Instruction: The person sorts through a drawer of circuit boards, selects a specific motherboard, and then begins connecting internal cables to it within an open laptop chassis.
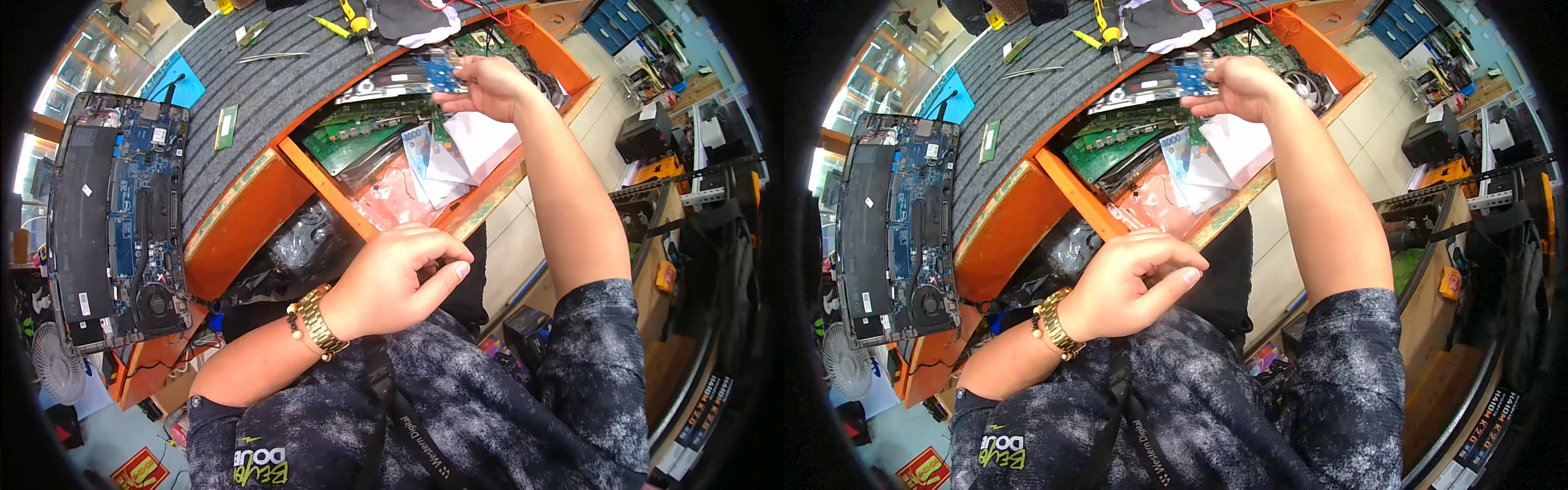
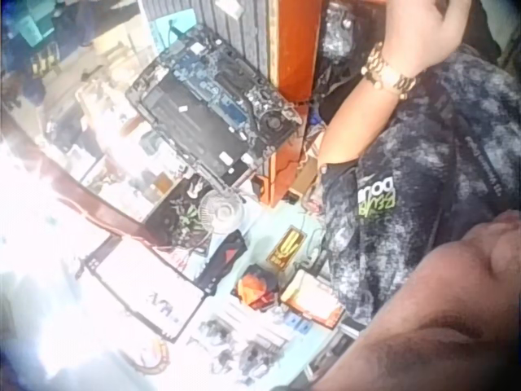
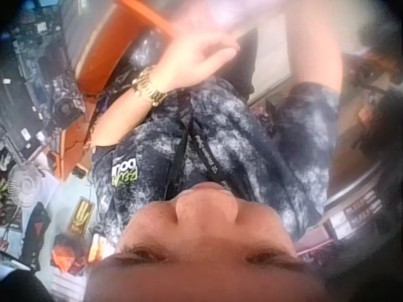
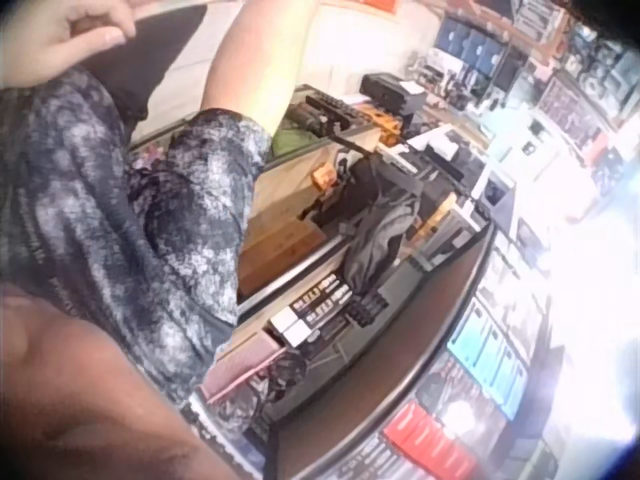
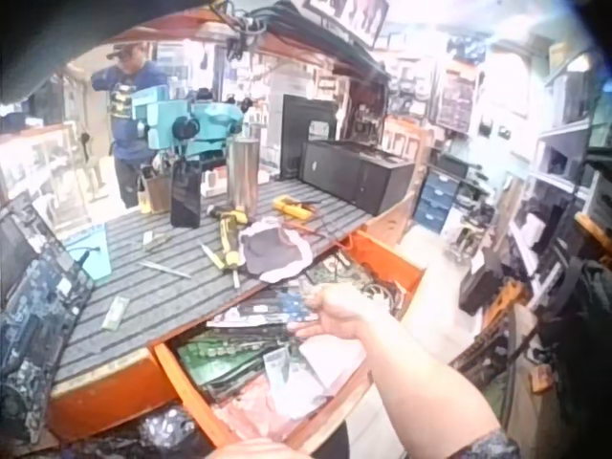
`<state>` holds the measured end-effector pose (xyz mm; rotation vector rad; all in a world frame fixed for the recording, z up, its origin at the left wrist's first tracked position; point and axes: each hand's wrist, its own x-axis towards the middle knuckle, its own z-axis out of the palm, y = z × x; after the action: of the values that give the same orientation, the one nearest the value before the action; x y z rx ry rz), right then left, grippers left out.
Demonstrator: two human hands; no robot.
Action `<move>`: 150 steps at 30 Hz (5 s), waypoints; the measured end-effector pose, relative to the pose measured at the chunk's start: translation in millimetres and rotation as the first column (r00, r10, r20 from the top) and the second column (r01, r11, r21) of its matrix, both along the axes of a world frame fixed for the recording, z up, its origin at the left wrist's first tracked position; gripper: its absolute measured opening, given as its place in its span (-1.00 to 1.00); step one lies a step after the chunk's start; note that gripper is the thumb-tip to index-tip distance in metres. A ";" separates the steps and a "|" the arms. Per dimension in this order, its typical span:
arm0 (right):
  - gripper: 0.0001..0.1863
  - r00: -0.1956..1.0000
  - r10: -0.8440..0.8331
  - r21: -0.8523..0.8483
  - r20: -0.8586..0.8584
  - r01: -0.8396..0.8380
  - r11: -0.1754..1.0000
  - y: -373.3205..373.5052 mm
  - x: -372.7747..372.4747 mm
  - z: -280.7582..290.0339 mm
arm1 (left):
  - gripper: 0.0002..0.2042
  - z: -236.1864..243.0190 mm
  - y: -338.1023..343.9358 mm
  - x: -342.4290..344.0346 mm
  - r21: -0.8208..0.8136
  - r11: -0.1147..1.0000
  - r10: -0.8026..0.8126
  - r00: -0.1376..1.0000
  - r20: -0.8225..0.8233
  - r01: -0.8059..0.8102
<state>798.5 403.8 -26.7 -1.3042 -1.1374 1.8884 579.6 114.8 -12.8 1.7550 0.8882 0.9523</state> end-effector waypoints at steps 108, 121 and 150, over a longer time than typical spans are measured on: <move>-0.70 0.631 -0.767 -0.034 -0.113 0.769 0.638 108.9 50.3 -46.7 | -0.37 -47.8 181.3 -19.4 0.425 0.838 0.494 0.145 -0.858 -0.342; -0.71 0.596 -0.586 -0.037 -0.549 0.683 0.730 123.5 56.7 -53.2 | -0.24 -49.3 180.2 -20.3 0.470 0.829 0.535 0.186 -0.824 -0.302; -0.65 0.719 -0.593 -0.105 -0.361 0.601 0.792 136.2 55.3 -76.4 | -0.49 -48.6 179.7 -13.0 0.401 0.881 0.418 0.017 -0.908 -0.253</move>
<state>853.8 540.0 -103.1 -1.0554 -0.4430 1.5250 566.6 294.5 -61.4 2.2851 2.2818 -0.2090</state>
